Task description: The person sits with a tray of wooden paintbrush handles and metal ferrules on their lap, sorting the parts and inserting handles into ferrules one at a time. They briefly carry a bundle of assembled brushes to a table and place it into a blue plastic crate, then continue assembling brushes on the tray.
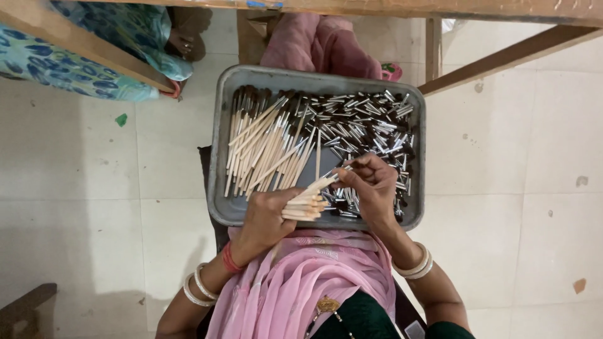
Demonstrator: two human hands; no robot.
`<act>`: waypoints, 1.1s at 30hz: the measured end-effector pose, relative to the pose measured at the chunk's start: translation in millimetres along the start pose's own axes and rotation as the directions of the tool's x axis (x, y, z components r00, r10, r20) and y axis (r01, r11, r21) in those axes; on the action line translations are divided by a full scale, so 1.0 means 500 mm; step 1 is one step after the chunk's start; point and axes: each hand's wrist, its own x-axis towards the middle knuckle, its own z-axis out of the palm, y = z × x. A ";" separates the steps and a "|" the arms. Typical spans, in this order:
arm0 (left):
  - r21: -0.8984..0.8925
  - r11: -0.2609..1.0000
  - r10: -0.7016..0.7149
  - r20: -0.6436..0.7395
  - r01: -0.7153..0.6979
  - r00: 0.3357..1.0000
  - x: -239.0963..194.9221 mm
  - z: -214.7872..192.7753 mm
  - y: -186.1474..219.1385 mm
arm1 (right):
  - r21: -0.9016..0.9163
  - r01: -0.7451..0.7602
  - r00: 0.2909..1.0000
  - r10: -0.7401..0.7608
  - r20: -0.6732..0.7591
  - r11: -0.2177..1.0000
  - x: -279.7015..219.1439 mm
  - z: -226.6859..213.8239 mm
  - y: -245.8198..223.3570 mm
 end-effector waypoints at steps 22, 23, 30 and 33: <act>-0.537 0.660 -0.343 0.407 0.526 0.846 0.017 -0.020 0.052 | 0.010 0.011 1.000 -0.011 -0.017 1.000 0.008 0.006 -0.033; -0.537 0.660 -0.343 0.406 0.525 0.847 0.020 -0.021 0.055 | 0.010 0.011 1.000 -0.011 -0.016 1.000 0.009 0.007 -0.034; -0.476 0.682 -0.406 0.385 0.555 0.829 0.007 0.004 0.024 | 0.017 0.054 0.997 -0.055 0.045 0.998 0.007 0.000 -0.007; -0.131 0.947 -0.267 0.185 0.293 0.946 -0.008 0.009 0.018 | -0.028 0.092 0.995 -0.091 0.046 0.995 0.003 0.004 0.018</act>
